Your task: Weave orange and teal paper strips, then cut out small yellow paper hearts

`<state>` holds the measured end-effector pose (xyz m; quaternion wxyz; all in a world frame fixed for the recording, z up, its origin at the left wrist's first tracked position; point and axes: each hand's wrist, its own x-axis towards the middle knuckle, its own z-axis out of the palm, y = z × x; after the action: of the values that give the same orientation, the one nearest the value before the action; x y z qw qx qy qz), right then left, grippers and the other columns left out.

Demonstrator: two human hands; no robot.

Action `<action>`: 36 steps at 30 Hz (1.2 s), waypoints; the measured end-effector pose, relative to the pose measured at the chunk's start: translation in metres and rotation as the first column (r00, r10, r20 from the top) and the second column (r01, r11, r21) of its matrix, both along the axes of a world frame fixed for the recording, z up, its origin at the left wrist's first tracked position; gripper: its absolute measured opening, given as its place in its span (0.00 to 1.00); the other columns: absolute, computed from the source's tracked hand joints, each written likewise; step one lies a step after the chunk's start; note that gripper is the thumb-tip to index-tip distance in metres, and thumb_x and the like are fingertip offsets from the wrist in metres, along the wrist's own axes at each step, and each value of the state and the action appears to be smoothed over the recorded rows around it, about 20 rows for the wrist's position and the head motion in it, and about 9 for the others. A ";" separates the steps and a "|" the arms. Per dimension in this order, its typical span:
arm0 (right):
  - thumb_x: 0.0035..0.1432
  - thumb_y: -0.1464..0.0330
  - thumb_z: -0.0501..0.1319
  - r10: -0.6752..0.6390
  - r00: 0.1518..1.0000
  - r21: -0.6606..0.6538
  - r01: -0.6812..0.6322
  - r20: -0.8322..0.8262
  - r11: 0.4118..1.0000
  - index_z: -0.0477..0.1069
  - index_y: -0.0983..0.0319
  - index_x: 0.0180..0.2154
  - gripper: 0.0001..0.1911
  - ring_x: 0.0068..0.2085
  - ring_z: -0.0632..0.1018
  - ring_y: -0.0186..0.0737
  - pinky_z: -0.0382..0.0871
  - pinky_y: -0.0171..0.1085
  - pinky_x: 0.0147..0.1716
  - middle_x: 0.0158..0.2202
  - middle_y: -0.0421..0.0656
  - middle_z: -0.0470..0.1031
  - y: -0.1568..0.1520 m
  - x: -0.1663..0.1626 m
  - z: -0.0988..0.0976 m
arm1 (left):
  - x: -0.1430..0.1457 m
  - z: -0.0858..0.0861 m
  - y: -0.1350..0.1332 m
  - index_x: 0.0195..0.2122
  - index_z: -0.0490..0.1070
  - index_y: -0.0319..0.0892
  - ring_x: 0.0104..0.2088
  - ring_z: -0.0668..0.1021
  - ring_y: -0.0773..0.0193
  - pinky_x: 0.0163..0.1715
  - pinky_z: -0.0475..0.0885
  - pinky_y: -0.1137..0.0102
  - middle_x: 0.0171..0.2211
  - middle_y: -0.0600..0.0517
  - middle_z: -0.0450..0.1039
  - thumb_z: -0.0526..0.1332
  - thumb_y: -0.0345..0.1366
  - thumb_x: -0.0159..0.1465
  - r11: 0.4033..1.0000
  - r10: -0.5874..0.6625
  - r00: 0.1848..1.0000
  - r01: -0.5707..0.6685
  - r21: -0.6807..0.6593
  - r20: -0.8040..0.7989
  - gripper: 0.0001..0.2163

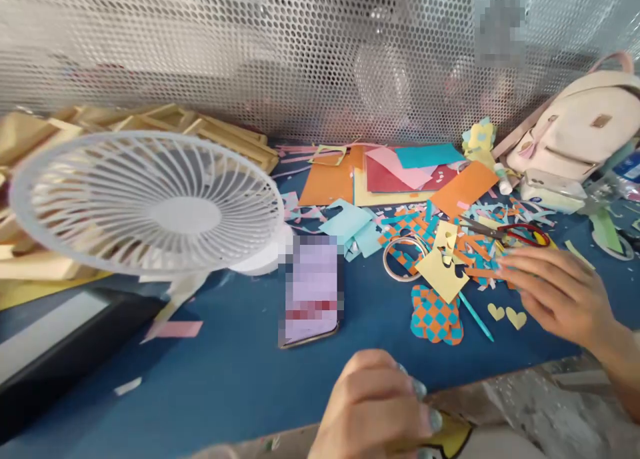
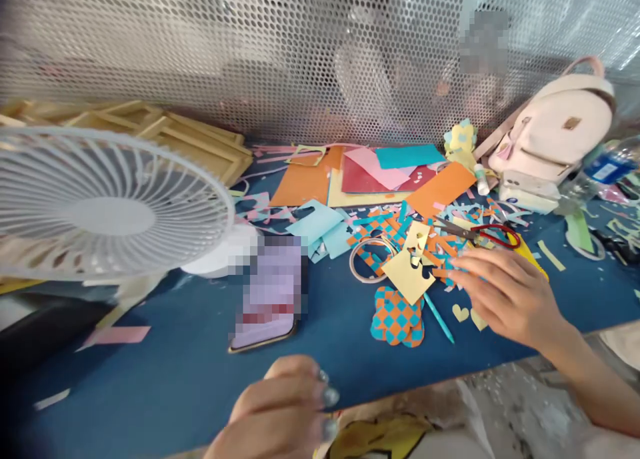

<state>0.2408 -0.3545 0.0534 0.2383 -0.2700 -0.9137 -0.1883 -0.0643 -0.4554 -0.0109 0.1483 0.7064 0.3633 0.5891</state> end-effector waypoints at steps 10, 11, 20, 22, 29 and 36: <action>0.73 0.71 0.55 0.370 0.918 -0.331 -0.307 0.146 0.892 0.76 0.61 0.44 0.10 0.50 0.78 0.42 0.73 0.41 0.48 0.44 0.44 0.82 0.085 -0.080 0.006 | 0.008 0.011 0.024 0.36 0.73 0.44 0.28 0.79 0.63 0.27 0.77 0.68 0.27 0.52 0.77 0.53 0.34 0.75 0.988 0.134 0.983 -0.141 0.056 0.126 0.11; 0.72 0.68 0.57 0.396 0.903 -0.373 -0.313 0.169 0.874 0.76 0.61 0.43 0.09 0.49 0.77 0.43 0.72 0.41 0.48 0.42 0.45 0.81 0.087 -0.093 0.001 | 0.009 0.010 0.025 0.36 0.73 0.43 0.28 0.78 0.64 0.27 0.77 0.68 0.27 0.52 0.77 0.54 0.33 0.74 0.989 0.122 0.986 -0.130 0.068 0.114 0.11; 0.56 0.75 0.63 0.379 0.903 -0.742 -0.112 0.202 0.661 0.64 0.60 0.28 0.09 0.36 0.74 0.38 0.65 0.38 0.36 0.32 0.39 0.74 0.081 -0.150 -0.021 | 0.002 0.013 0.025 0.43 0.72 0.39 0.32 0.80 0.61 0.30 0.78 0.66 0.33 0.47 0.79 0.53 0.18 0.63 0.998 -0.058 0.998 0.058 0.003 -0.009 0.14; 0.56 0.74 0.62 0.287 0.956 -0.847 -0.105 0.057 0.521 0.61 0.59 0.30 0.10 0.33 0.73 0.35 0.63 0.37 0.34 0.31 0.37 0.74 0.084 -0.146 -0.015 | 0.000 0.014 0.023 0.44 0.72 0.39 0.33 0.80 0.61 0.31 0.78 0.66 0.34 0.47 0.78 0.52 0.16 0.61 0.997 -0.070 0.998 0.070 -0.008 0.001 0.17; 0.66 0.69 0.56 0.000 0.929 -0.928 -0.370 -0.370 0.037 0.62 0.59 0.44 0.05 0.41 0.80 0.37 0.72 0.40 0.44 0.37 0.41 0.78 0.098 -0.124 0.000 | 0.002 0.013 0.023 0.45 0.71 0.39 0.36 0.79 0.61 0.34 0.78 0.65 0.36 0.48 0.77 0.52 0.15 0.60 0.996 -0.077 0.997 0.077 -0.033 0.003 0.19; 0.63 0.69 0.62 -0.140 0.896 -0.894 -0.385 -0.422 0.230 0.69 0.61 0.49 0.12 0.48 0.83 0.44 0.75 0.47 0.51 0.43 0.46 0.84 0.101 -0.106 -0.005 | 0.008 0.013 0.022 0.49 0.72 0.42 0.40 0.81 0.61 0.38 0.77 0.67 0.40 0.47 0.79 0.52 0.19 0.66 0.994 0.020 0.991 -0.034 -0.100 -0.136 0.17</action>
<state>0.1345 -0.2533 0.0481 0.2241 -0.3161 -0.7766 0.4968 -0.0566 -0.4332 0.0019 0.1513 0.7310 0.4115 0.5229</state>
